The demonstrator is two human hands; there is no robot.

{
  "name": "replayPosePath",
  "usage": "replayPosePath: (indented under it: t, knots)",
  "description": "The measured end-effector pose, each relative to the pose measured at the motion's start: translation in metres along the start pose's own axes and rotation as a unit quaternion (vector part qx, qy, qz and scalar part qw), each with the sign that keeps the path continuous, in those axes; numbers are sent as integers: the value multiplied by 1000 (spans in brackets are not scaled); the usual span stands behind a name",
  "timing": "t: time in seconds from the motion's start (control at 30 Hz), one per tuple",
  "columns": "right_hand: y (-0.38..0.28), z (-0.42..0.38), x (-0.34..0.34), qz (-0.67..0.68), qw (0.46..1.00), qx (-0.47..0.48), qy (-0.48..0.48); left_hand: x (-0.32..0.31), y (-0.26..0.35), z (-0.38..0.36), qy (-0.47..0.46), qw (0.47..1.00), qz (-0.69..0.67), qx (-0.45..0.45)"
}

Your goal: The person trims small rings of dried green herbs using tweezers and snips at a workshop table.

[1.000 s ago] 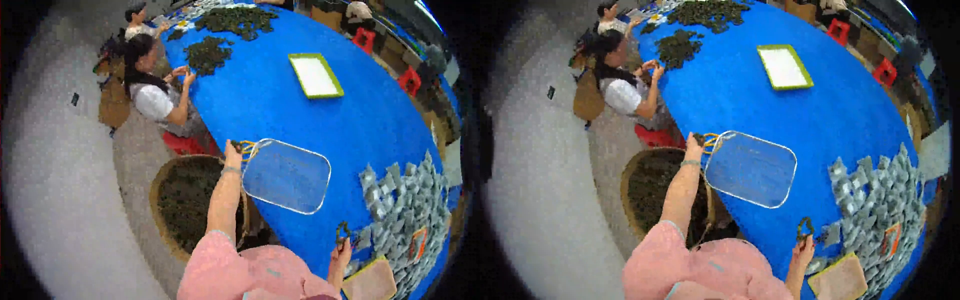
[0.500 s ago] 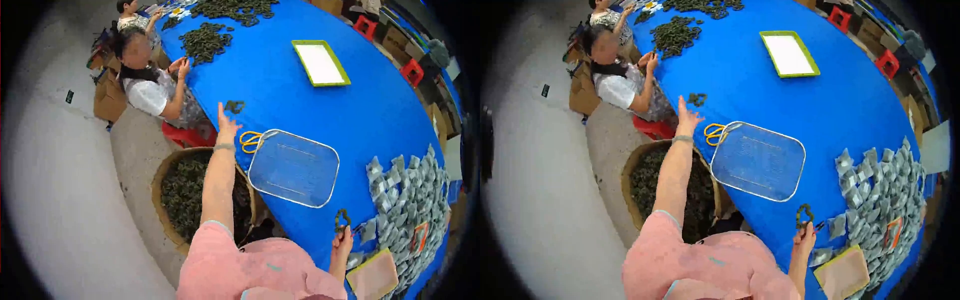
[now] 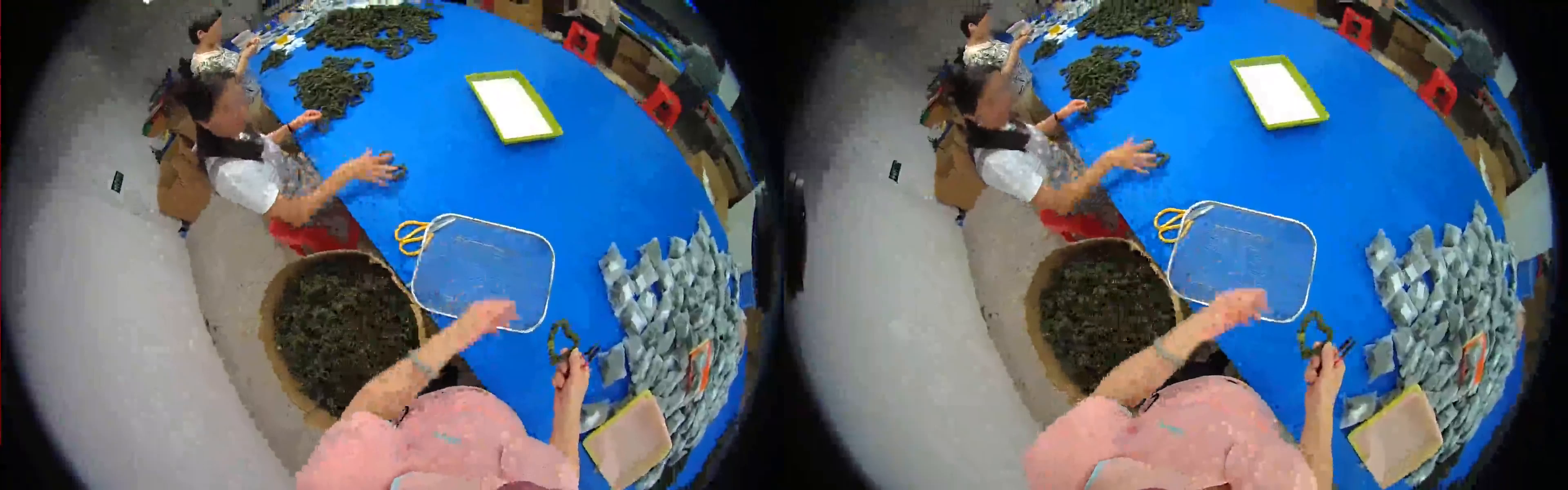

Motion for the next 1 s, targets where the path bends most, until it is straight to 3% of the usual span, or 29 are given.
replayPosePath:
  t: [0.03, 0.2, 0.53, 0.83, 0.93, 0.97, 1.0]
  knots:
    - [-1, -2, -1, -20, 1000, 10, -12, -5, -18, 3, -97, 994, 49, -17]
    - [0, -10, -5, -73, 996, 32, -47, -57, -13, -9, -204, 974, 94, -11]
    - [5, -21, 10, -103, 992, 20, -62, -74, -21, -13, -186, 960, 209, 19]
    - [2, -11, 12, -88, 993, 12, -77, -70, -21, -3, -149, 962, 229, 6]
    - [11, -16, 32, -101, 993, -13, -65, -70, -27, 0, -139, 961, 236, -27]
    - [20, -19, 46, -84, 996, -15, -27, -71, -29, 1, -167, 957, 238, 3]
    - [35, -22, 62, -176, 983, -39, -44, -71, -25, 3, -128, 948, 292, -6]
Point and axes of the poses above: each hand's wrist, its own z-axis towards the middle knuckle, its own x-axis out of the back of the hand, y = z × x, the point moved 1 cm from there along z, towards the middle knuckle, and after that the axes turned 11 degrees about -y, right-handed, at the moved point
